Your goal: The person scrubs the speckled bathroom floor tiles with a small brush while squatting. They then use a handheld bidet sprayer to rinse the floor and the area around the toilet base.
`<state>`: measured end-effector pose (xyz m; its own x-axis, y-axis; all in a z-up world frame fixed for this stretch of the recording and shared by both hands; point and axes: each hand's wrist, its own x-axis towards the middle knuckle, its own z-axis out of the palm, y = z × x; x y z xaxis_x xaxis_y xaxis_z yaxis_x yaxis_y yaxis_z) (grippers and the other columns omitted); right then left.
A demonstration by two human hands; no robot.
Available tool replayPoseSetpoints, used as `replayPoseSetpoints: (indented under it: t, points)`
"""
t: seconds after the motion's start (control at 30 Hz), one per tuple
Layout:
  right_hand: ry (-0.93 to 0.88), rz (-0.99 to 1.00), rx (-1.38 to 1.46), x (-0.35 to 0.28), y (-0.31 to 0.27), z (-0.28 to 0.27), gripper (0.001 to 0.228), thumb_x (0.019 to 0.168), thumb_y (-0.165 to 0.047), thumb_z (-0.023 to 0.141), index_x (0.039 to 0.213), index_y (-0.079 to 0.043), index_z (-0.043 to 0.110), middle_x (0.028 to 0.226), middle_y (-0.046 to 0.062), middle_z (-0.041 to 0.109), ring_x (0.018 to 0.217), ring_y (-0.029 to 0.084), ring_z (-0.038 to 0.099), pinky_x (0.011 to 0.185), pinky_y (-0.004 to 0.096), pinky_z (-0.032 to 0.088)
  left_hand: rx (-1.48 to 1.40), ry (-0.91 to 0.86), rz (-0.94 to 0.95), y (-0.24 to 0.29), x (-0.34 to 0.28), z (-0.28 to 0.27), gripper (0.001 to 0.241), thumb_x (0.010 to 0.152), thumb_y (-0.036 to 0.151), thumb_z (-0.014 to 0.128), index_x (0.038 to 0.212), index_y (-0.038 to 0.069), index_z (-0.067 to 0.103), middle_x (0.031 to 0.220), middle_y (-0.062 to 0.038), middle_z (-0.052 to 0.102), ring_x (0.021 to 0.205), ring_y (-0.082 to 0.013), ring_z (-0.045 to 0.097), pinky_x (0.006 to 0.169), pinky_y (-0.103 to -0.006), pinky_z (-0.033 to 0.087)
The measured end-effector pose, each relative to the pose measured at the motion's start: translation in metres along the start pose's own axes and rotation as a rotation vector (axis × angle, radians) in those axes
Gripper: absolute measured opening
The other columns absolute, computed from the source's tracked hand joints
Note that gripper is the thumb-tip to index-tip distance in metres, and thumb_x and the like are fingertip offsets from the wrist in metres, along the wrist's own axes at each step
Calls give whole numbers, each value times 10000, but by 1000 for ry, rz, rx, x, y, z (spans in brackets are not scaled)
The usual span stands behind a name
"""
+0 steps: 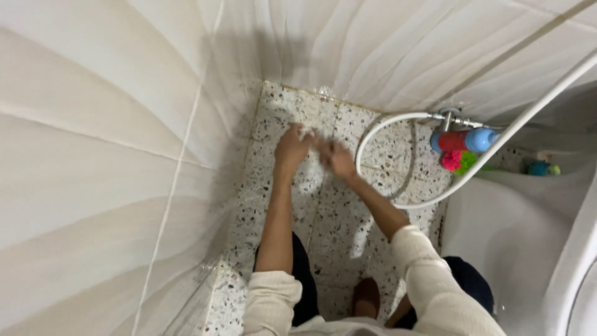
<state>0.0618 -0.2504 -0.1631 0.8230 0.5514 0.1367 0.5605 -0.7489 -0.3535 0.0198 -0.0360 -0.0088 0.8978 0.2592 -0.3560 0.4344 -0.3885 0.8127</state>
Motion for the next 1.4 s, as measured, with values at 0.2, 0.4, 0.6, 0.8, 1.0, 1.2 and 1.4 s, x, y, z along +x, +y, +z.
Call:
replayPoseSetpoints:
  t: [0.2,0.4,0.6,0.8,1.0,1.2,1.4]
  points:
    - [106,222,-1,9,-21,57,583,922,-163,652,1480,-133,483,1116,290,588,923,461,614,738,554,532,83,92,82,-7,-2,-8,535,937,451,649,1334,96,607,1255,-129,713,1157,-329,672,950,-449,526]
    - [-111,-28,10,26,-17,31,392,1022,-282,646,1384,-168,547,1153,204,640,964,370,660,816,504,556,78,134,84,-11,-5,-15,518,940,422,664,1333,90,599,1255,-142,690,1151,-338,656,919,-463,516]
    - [197,164,128,-20,7,89,391,1060,-59,519,1445,-124,536,1102,254,652,907,344,647,698,441,551,77,106,64,11,-15,-17,520,946,429,655,1336,91,596,1243,-128,695,1139,-335,664,920,-453,522]
    - [-376,-30,91,8,-61,-48,460,1026,-201,549,1484,-246,550,864,215,629,718,339,611,592,440,517,104,91,24,3,-11,-10,511,945,442,657,1321,101,604,1245,-114,695,1131,-339,664,915,-460,521]
    - [278,145,-6,9,-42,50,601,853,-136,665,1431,-59,518,1051,294,631,862,476,610,690,530,514,110,95,29,11,-7,-8,527,939,456,658,1323,100,604,1234,-123,705,1130,-345,672,920,-463,529]
    - [-166,-13,144,25,-42,29,320,1045,-233,652,1342,-130,590,1103,231,643,934,440,647,802,562,528,95,117,50,6,-17,-14,524,932,455,656,1307,92,603,1232,-129,703,1137,-351,663,922,-469,518]
    - [101,111,179,21,-119,16,638,974,-273,647,1511,-2,436,1408,280,494,1248,465,519,976,548,477,59,129,84,4,-7,-10,509,939,443,654,1316,104,610,1233,-123,707,1131,-338,677,936,-454,525]
